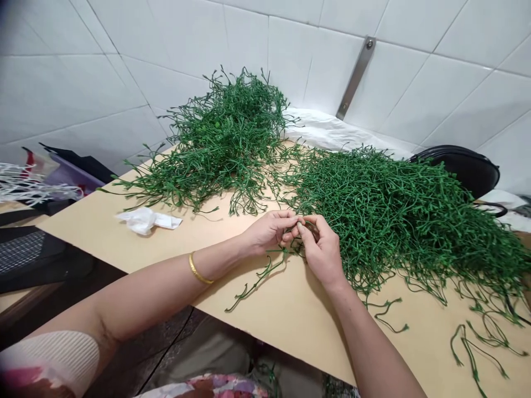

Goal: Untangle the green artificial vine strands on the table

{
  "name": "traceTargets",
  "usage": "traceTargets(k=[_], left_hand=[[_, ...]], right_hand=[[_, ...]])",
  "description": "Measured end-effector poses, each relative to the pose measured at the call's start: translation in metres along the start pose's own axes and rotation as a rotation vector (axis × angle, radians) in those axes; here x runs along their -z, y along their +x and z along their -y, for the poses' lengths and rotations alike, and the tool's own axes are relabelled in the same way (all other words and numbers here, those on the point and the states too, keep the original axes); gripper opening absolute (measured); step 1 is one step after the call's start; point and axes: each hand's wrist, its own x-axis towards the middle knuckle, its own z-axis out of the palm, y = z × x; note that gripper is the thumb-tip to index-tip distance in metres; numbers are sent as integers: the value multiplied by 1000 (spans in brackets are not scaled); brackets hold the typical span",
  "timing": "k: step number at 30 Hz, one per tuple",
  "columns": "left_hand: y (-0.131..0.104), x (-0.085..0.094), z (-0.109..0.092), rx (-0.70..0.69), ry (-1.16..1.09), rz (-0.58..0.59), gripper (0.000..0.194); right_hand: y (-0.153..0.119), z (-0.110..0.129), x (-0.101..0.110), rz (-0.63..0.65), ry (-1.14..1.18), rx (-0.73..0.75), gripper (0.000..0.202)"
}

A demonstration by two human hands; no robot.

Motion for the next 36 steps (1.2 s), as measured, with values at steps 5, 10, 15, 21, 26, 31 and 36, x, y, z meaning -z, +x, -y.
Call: traceTargets(k=[5, 10, 15, 21, 26, 31, 36], left_hand=[[-2, -2, 2, -52, 156, -47, 13], [-1, -2, 6, -252, 456, -139, 22], [3, 6, 6, -316, 781, -95, 23], [-1, 5, -4, -305, 843, 7, 25], [-14, -4, -20, -133, 499, 229, 26], [-19, -4, -15, 84, 182, 392, 28], [-20, -1, -11, 148, 29, 399, 23]], right_hand=[[0, 2, 2, -15, -329, 55, 17], [-1, 6, 3, 6, -775, 229, 18], [1, 5, 9, 131, -883, 357, 18], [2, 13, 19, 233, -768, 317, 18], [2, 19, 28, 330, -237, 142, 29], [0, 18, 26, 358, 271, 46, 30], [-1, 22, 25, 279, 356, 19, 39]])
